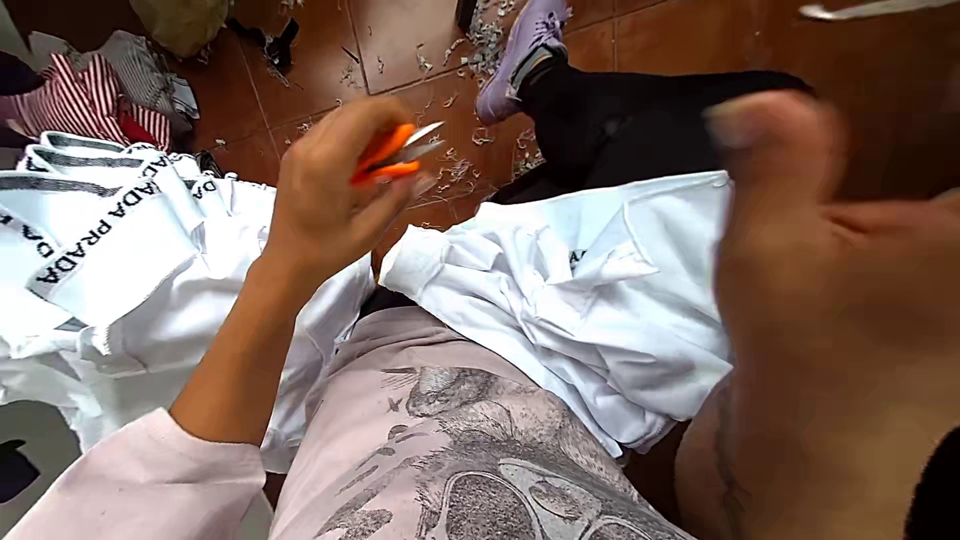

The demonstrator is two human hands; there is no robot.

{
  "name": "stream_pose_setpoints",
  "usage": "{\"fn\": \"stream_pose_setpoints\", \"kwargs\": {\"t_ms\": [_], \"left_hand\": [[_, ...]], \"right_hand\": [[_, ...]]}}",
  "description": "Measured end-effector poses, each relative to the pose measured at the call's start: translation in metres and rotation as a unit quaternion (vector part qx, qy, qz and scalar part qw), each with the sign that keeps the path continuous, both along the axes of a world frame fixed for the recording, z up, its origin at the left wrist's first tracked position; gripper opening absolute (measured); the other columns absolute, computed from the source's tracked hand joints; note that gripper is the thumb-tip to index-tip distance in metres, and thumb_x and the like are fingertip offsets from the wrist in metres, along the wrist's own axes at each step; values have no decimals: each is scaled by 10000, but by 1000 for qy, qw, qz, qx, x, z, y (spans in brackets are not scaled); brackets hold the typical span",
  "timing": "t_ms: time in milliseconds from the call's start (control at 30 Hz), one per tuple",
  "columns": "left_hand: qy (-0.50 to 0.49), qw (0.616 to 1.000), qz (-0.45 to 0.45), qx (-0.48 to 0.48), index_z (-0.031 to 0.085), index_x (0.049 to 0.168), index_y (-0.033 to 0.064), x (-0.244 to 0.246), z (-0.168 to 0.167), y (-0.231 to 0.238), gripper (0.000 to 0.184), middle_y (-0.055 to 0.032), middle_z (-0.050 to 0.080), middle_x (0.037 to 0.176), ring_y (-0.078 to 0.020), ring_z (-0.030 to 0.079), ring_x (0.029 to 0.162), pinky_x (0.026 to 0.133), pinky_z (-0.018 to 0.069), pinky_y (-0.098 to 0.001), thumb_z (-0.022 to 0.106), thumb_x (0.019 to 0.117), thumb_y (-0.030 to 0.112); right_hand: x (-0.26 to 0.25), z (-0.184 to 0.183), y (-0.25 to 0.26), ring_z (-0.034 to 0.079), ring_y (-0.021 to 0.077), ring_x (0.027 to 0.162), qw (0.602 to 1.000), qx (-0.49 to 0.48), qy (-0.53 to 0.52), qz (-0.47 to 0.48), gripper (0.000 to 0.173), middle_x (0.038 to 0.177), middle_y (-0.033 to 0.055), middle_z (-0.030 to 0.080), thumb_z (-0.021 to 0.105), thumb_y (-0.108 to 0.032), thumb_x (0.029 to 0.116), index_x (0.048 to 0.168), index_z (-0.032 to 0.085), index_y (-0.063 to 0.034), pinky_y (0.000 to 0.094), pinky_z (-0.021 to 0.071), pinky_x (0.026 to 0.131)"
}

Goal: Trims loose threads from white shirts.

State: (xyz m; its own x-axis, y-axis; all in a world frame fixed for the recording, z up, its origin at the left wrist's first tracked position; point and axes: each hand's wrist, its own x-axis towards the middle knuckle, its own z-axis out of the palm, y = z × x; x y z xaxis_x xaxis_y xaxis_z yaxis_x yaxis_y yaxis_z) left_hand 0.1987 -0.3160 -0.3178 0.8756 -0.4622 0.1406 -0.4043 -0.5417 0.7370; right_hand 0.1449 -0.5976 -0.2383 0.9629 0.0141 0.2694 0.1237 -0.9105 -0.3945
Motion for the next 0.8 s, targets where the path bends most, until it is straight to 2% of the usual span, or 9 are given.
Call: {"fn": "stream_pose_setpoints", "kwargs": {"t_ms": [67,133,167,233,333,433,600,667,800], "left_hand": [[54,998,20,-7,633,1178,-67,-22,-2,25,346,-115,642,901,-104,567,749,666,489,-261,669,948,189],[97,995,5,0,678,1065,-45,-49,-3,36,228,-96,647,803,-107,575,664,599,504,-280,644,909,119],[118,993,-17,0,697,1008,-26,-63,-4,37,185,-93,667,803,-125,606,679,619,533,-307,634,879,91],[164,983,-78,-6,728,937,13,-89,-9,35,153,-84,709,842,-168,680,764,698,584,-379,652,824,83],[203,971,-127,-8,756,998,53,-115,-16,19,192,-44,699,854,-156,679,787,702,584,-364,714,841,155],[188,976,-105,-25,729,1132,31,-121,-28,-4,326,-88,706,918,-203,691,814,692,578,-398,751,873,227],[120,986,-119,-9,719,1229,30,-109,-42,-35,445,-135,730,971,-286,725,837,650,580,-474,795,806,147],[65,991,-115,-10,763,1144,38,-107,-47,-42,331,-121,746,899,-276,731,771,611,568,-460,752,818,96],[22,995,-80,-59,772,953,14,-94,-51,-35,135,-119,757,859,-246,736,796,708,585,-431,677,866,58]], "right_hand": [[15,5,24,574,509,1174,995,-58,68,39,510,1260,370,582,557,-380,1052,1327,569,49,678,411,973],[16,0,43,466,586,1286,986,-22,105,129,506,1377,377,523,574,-337,1037,1419,557,-4,755,331,1023],[8,-7,51,484,557,1298,974,0,134,183,451,1386,337,548,593,-304,1023,1364,599,-9,716,375,1019],[-19,-30,61,656,410,1006,937,22,217,274,338,1073,205,672,693,-316,941,1114,686,-27,558,538,789],[-56,-62,65,669,327,760,893,39,336,295,189,815,124,643,790,-168,857,941,684,-36,483,550,608],[-62,-76,54,674,267,679,897,95,373,218,97,760,90,650,734,-47,893,949,655,-37,474,551,591],[-61,-84,31,587,109,639,886,255,380,67,89,791,35,617,663,-67,965,1006,586,-53,297,509,587],[-63,-87,29,576,35,652,869,315,380,18,88,802,-3,612,646,-72,960,1002,569,-74,208,498,604],[-67,-94,27,572,-5,690,851,377,366,-17,80,836,-21,604,625,-48,965,1003,559,-74,158,494,643]]}}
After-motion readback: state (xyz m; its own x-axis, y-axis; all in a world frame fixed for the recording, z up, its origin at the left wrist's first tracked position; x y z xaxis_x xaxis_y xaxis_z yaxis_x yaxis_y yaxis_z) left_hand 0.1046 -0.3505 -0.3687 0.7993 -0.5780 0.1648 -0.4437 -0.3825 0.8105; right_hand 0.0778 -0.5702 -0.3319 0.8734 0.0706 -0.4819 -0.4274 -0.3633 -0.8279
